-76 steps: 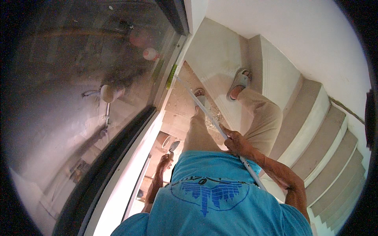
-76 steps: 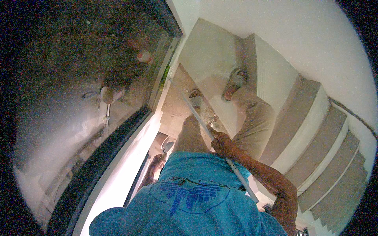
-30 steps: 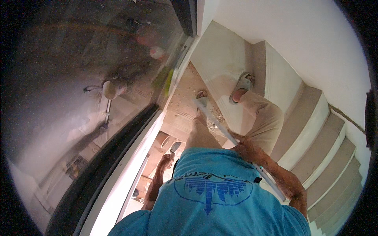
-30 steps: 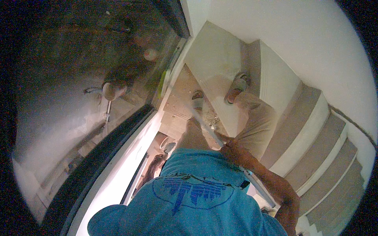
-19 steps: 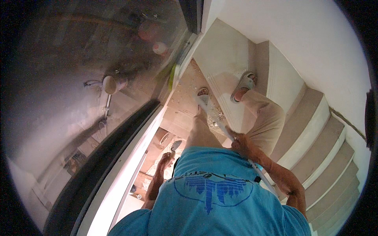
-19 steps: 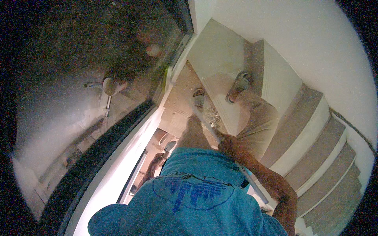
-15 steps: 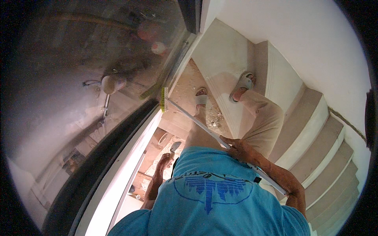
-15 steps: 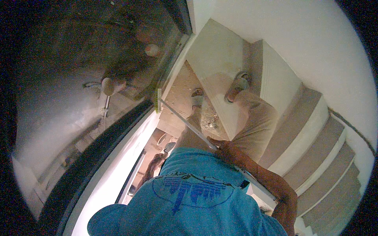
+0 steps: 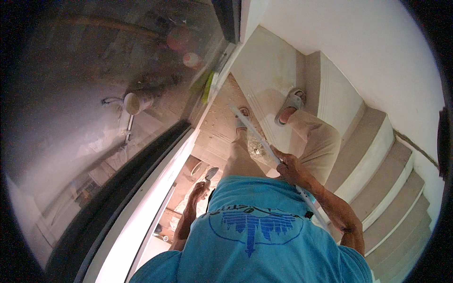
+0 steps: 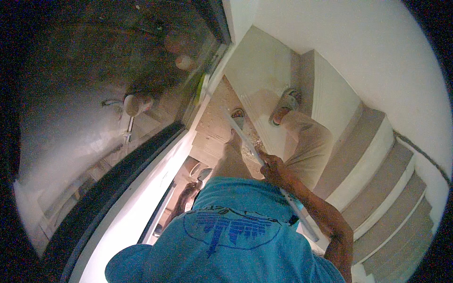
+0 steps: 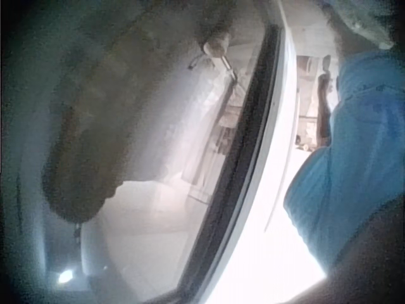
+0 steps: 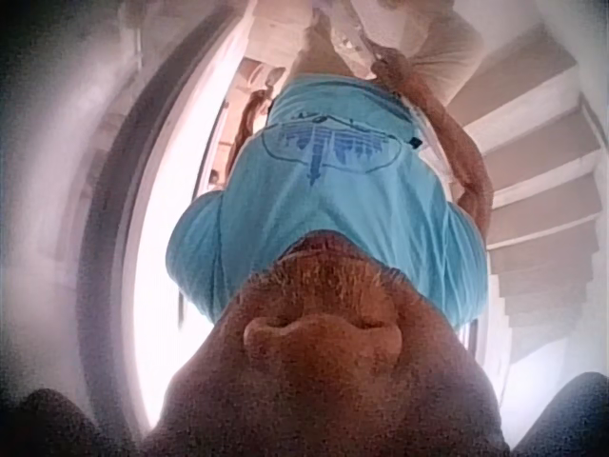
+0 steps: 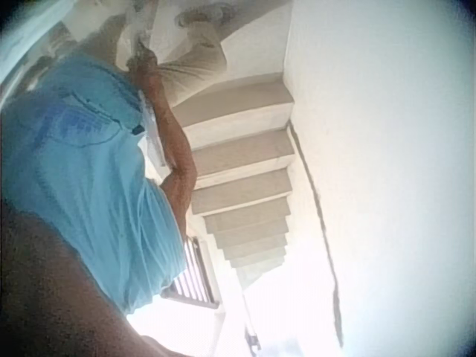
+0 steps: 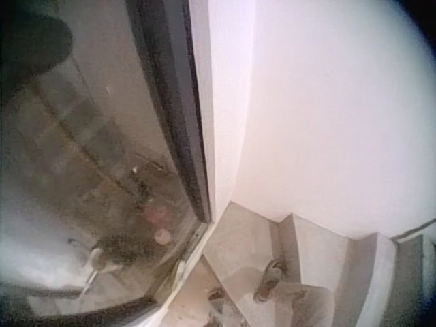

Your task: The person sweeps debris on a spiral staircase using a long-handled broom and a dustpan. They repeatedly sweep the steps and landings, occasionally using the dustpan to collect the debris.

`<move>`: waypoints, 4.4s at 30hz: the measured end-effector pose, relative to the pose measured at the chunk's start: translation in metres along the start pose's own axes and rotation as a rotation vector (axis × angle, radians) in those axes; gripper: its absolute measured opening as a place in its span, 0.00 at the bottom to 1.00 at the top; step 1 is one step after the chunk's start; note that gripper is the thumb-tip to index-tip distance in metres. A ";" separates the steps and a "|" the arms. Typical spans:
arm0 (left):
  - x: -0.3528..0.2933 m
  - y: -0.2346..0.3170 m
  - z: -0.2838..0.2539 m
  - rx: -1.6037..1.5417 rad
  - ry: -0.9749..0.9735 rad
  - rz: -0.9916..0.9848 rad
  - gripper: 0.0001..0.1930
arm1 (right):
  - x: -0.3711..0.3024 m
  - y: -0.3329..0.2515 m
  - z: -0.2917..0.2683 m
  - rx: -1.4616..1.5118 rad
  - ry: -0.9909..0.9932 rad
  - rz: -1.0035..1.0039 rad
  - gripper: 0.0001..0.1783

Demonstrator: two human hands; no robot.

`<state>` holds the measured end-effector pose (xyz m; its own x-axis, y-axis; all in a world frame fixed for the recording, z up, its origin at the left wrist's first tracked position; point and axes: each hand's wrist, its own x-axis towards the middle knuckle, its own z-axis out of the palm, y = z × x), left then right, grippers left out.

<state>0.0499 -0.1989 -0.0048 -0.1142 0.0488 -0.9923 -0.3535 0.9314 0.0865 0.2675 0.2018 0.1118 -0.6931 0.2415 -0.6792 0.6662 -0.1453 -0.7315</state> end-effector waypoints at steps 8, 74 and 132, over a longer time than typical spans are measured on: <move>0.009 -0.023 -0.004 -0.233 -0.027 0.026 0.16 | -0.042 0.018 -0.010 -0.263 0.099 -0.155 0.34; -0.012 -0.004 0.008 0.020 0.066 -0.097 0.19 | 0.054 -0.007 -0.242 -1.689 0.324 -0.189 0.35; -0.048 0.015 0.016 -0.089 0.089 -0.045 0.24 | 0.101 0.007 -0.107 -1.282 -0.033 -0.578 0.18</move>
<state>0.0648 -0.1820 0.0425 -0.1772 -0.0282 -0.9838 -0.4408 0.8960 0.0537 0.2321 0.3280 0.0446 -0.9456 -0.0597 -0.3198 0.0606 0.9335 -0.3535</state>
